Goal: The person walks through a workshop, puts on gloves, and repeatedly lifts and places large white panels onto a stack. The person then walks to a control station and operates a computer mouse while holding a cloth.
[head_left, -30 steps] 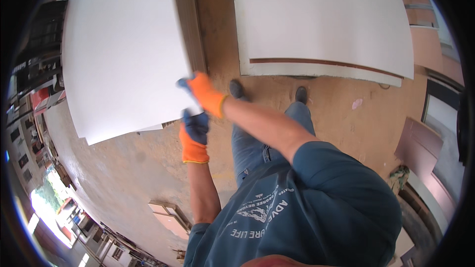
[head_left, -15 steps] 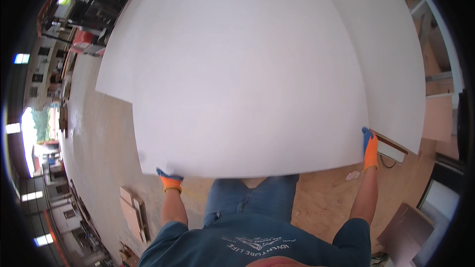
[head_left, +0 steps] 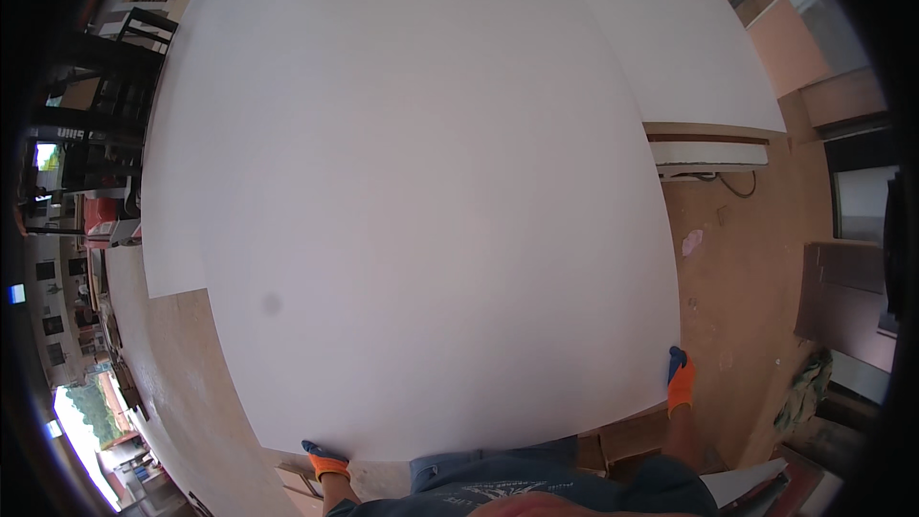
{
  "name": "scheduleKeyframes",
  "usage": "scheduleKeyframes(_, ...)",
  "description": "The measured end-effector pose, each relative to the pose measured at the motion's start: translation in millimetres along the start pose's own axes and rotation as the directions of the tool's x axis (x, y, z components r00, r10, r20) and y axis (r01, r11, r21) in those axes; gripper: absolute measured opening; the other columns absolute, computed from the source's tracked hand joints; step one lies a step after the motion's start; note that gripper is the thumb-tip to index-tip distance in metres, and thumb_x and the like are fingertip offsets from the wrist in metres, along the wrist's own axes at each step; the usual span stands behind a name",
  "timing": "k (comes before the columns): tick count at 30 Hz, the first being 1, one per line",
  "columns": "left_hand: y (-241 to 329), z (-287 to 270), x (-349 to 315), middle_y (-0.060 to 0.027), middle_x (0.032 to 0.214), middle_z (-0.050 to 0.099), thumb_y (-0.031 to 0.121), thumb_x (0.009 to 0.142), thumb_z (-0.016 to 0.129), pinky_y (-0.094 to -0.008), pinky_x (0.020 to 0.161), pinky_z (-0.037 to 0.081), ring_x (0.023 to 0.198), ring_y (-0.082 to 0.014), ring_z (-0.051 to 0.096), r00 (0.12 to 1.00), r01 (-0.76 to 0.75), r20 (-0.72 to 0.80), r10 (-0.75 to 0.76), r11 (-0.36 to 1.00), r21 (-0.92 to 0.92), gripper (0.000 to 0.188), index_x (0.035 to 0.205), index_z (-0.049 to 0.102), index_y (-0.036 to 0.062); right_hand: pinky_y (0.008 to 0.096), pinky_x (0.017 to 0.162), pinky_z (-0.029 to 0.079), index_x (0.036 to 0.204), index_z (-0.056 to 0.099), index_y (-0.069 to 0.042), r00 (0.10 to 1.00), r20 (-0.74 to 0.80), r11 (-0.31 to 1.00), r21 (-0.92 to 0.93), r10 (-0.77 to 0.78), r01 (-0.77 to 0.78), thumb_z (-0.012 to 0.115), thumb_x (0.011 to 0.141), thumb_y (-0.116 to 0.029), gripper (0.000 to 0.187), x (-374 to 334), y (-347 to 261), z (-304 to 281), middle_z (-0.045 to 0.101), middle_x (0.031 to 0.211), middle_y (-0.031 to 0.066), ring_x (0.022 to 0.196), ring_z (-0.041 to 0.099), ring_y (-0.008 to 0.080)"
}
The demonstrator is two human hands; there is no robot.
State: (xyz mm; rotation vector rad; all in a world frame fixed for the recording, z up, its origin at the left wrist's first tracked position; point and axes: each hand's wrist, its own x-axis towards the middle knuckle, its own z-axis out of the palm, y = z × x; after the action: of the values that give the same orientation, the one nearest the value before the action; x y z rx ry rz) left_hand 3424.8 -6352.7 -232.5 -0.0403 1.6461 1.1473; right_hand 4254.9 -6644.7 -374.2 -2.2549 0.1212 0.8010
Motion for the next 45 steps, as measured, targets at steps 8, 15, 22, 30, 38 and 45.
scheduleKeyframes(8,12.1,116.6,33.0,-0.0076,0.14,0.059,0.071,0.098,0.039,-0.0522,0.106,0.045,0.122,-0.0328,0.056,0.989,-0.015,0.147,0.019,0.999,-0.032,0.074,0.138,0.057,0.0114,0.036,0.095,0.049,0.13,0.061,0.002,0.98,-0.107,0.986,-0.018,-0.169,0.168,0.044,0.105,-0.015,0.035,9.4,-72.2,-16.1,0.068,0.117,0.0127,0.107,0.062,0.0229)
scheduleKeyframes(15,-56.2,315.9,-5.3,-0.0066,0.141,0.057,0.059,0.102,0.046,-0.05,0.108,0.046,0.124,-0.0299,0.055,0.963,-0.106,0.263,0.059,0.98,0.168,0.061,0.141,0.053,0.0123,0.0418,0.097,0.05,0.132,0.06,0.0,0.936,-0.252,0.89,-0.442,-0.248,0.116,0.046,0.106,-0.024,0.038,121.0,-248.7,-109.9,0.064,0.129,0.0179,0.114,0.062,0.0335)
scheduleKeyframes(22,-166.2,483.6,-105.9,-0.0093,0.146,0.053,0.06,0.104,0.032,-0.0465,0.109,0.046,0.132,-0.0285,0.051,0.751,0.002,0.645,-0.139,0.978,0.208,0.068,0.146,0.047,0.0087,0.0475,0.094,0.05,0.124,0.062,-0.001,0.875,-0.364,0.777,-0.629,-0.32,0.023,0.046,0.105,-0.032,0.039,262.6,-408.5,-233.2,0.065,0.125,0.0193,0.112,0.063,0.0383)
scheduleKeyframes(30,-154.1,492.2,-30.5,-0.0126,0.129,0.063,0.062,0.1,0.042,-0.0542,0.102,0.044,0.115,-0.0344,0.058,0.741,0.278,0.402,-0.538,0.791,0.545,0.064,0.134,0.054,0.0094,0.0533,0.104,0.04,0.14,0.051,-0.01,0.784,0.027,0.322,-0.903,-0.621,0.286,0.061,0.093,-0.043,0.058,292.8,-497.5,22.7,0.05,0.142,0.0163,0.132,0.045,0.0356)
scheduleKeyframes(38,-179.1,520.1,117.6,-0.0073,0.126,0.066,0.044,0.102,0.049,-0.0405,0.093,0.05,0.107,-0.0241,0.063,0.827,-0.189,0.537,0.166,0.982,-0.013,0.052,0.128,0.062,0.0,0.0552,0.122,0.018,0.158,0.027,-0.013,0.804,0.208,0.284,-0.862,-0.556,0.42,0.069,0.091,-0.029,0.08,266.7,-567.4,270.6,0.03,0.16,0.0212,0.149,0.024,0.0407)
scheduleKeyframes(45,-150.2,588.0,57.0,-0.0097,0.119,0.071,0.011,0.093,0.066,-0.034,0.083,0.056,0.1,-0.019,0.067,0.711,-0.649,0.622,0.329,-0.034,0.76,0.038,0.129,0.063,0.0007,0.0525,0.125,0.013,0.161,0.023,-0.017,0.815,0.133,0.314,-0.878,-0.565,0.361,0.069,0.092,-0.024,0.084,293.2,-567.2,278.0,0.026,0.163,0.0182,0.151,0.022,0.0383)
